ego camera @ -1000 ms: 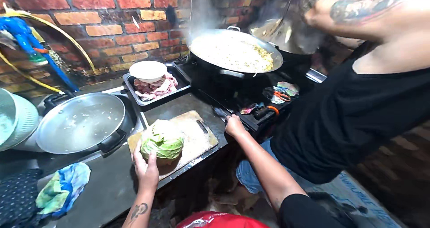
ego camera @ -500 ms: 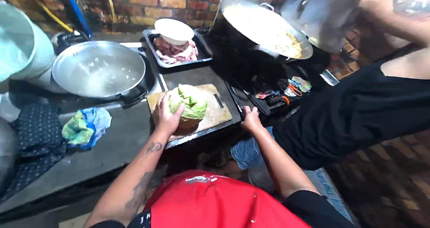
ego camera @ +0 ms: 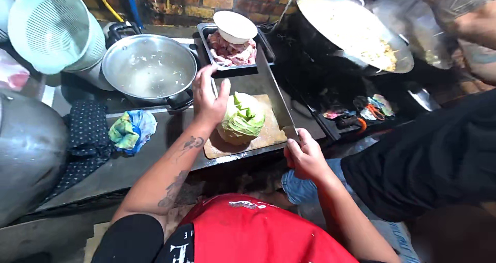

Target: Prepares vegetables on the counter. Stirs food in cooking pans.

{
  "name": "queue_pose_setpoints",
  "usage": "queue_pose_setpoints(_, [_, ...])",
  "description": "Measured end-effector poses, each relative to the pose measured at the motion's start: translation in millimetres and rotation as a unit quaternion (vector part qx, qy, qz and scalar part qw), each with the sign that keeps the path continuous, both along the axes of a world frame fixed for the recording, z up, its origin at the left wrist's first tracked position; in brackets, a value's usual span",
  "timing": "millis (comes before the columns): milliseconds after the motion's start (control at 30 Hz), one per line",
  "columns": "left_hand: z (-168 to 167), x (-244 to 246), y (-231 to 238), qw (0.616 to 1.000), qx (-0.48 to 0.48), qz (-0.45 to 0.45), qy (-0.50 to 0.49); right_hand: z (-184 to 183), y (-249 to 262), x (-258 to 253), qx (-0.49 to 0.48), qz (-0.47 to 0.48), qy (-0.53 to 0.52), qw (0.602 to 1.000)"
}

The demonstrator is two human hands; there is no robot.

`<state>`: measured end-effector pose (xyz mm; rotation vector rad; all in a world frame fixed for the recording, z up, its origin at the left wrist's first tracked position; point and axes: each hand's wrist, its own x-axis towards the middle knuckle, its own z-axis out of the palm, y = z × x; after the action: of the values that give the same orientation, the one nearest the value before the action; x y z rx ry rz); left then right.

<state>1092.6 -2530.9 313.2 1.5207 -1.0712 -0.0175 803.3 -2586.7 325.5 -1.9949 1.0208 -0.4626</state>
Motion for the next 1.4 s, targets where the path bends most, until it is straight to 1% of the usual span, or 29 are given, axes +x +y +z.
queue_pose_setpoints(67, [34.5,5.5,-14.7,0.994,-0.043,0.015,-0.101,-4.0,5.2,3.0,-0.107,0.038,0.03,0.993])
queue_pose_setpoints(133, [64.4,6.0,-34.0,0.979,-0.075,0.02,-0.188,-8.1,9.1,4.7,-0.196,0.06,0.059,0.977])
queue_pose_setpoints(200, [85.7,5.6,-55.5,0.957,-0.089,0.011,-0.274,-7.1,12.2,6.7,-0.234,0.079,0.09,0.965])
queue_pose_setpoints(233, [92.4,6.8,-66.7,0.945,-0.079,0.0,-0.316,-6.3,13.0,7.9,-0.241,0.086,0.103,0.961])
queue_pose_setpoints(300, [95.4,10.4,-87.3,0.924,-0.025,-0.029,-0.38,-4.2,14.0,10.6,-0.245,0.093,0.131,0.956])
queue_pose_setpoints(400, [74.3,20.0,-110.9,0.898,0.068,-0.081,-0.428,-3.9,16.1,14.3,-0.263,0.093,0.166,0.946])
queue_pose_setpoints(467, [58.5,25.9,-117.4,0.895,0.143,-0.134,-0.401,-3.3,16.4,15.1,-0.271,0.09,0.179,0.942])
queue_pose_setpoints(533, [54.6,30.6,-119.3,0.902,0.194,-0.168,-0.347,-2.0,16.2,17.1,-0.278,0.088,0.184,0.939])
queue_pose_setpoints(567, [53.6,32.9,-120.1,0.904,0.204,-0.174,-0.334,-2.5,16.8,18.0,-0.278,0.089,0.185,0.939])
queue_pose_setpoints(667, [50.1,34.3,-121.9,0.892,0.253,-0.184,-0.326,-7.9,12.9,17.5,-0.287,0.098,0.18,0.936])
queue_pose_setpoints(733, [41.6,34.8,-125.1,0.884,0.277,-0.193,-0.323,-10.3,10.8,16.4,-0.281,0.103,0.187,0.936])
queue_pose_setpoints(900, [36.4,37.8,-127.3,0.888,0.284,-0.193,-0.307,-11.3,4.7,17.0,-0.272,0.116,0.184,0.937])
queue_pose_setpoints(1067, [38.7,35.2,-128.3,0.87,0.328,-0.19,-0.316,-18.2,1.9,17.3,-0.272,0.122,0.183,0.937])
queue_pose_setpoints(1100, [32.3,35.8,-128.6,0.869,0.329,-0.194,-0.314,-20.7,2.1,18.1,-0.255,0.124,0.199,0.938])
queue_pose_setpoints(1167, [2.1,38.9,-126.3,0.874,0.334,-0.208,-0.285,-27.1,3.3,21.8,-0.194,0.132,0.255,0.938])
queue_pose_setpoints(1200, [-11.8,41.8,-125.0,0.878,0.336,-0.209,-0.268,-31.2,1.6,24.3,-0.185,0.133,0.267,0.936])
queue_pose_setpoints(1267, [-17.8,51.1,-129.8,0.883,0.329,-0.211,-0.259,-40.2,-3.3,27.4,-0.213,0.131,0.245,0.936])
queue_pose_setpoints(1333, [-21.0,48.1,-127.4,0.88,0.34,-0.218,-0.248,-43.2,0.0,23.3,-0.223,0.132,0.236,0.937])
queue_pose_setpoints(1400, [-16.3,47.9,-128.1,0.879,0.352,-0.213,-0.24,-46.2,-2.5,23.4,-0.237,0.132,0.227,0.935])
